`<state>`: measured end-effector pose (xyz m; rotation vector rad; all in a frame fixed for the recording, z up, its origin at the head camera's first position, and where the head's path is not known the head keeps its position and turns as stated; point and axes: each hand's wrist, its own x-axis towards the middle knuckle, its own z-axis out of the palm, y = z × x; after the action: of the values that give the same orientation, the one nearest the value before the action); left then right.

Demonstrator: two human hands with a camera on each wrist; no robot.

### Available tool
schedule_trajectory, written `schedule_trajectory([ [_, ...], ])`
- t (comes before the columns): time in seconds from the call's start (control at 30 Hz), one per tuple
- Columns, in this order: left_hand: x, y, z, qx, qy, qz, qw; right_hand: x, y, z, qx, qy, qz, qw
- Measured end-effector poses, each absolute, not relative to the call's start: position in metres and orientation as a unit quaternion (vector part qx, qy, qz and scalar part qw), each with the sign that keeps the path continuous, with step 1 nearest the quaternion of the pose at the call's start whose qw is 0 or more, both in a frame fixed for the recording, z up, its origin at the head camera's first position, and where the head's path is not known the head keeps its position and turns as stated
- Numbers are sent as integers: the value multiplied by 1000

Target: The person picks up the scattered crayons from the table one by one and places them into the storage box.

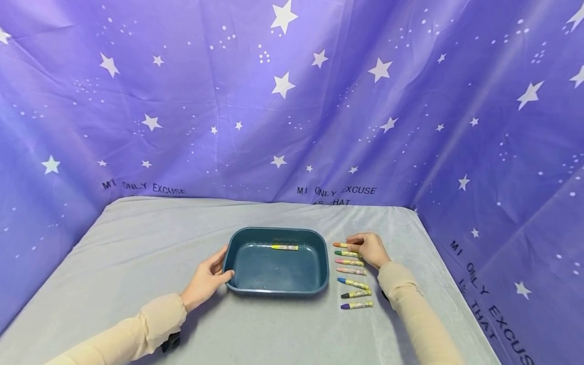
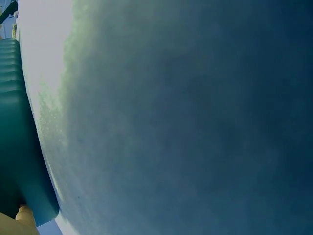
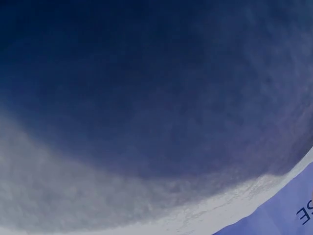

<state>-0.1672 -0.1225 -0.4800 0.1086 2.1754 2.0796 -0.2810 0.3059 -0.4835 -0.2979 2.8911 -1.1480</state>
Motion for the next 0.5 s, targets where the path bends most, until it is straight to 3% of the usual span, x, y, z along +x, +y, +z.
schedule_trajectory([
  [0.3, -165, -123, -483, 68, 739, 668, 45, -275, 306, -476, -87, 918, -386, 12],
  [0.5, -167, -123, -483, 36, 730, 680, 62, -273, 302, -468, -80, 917, -391, -2],
])
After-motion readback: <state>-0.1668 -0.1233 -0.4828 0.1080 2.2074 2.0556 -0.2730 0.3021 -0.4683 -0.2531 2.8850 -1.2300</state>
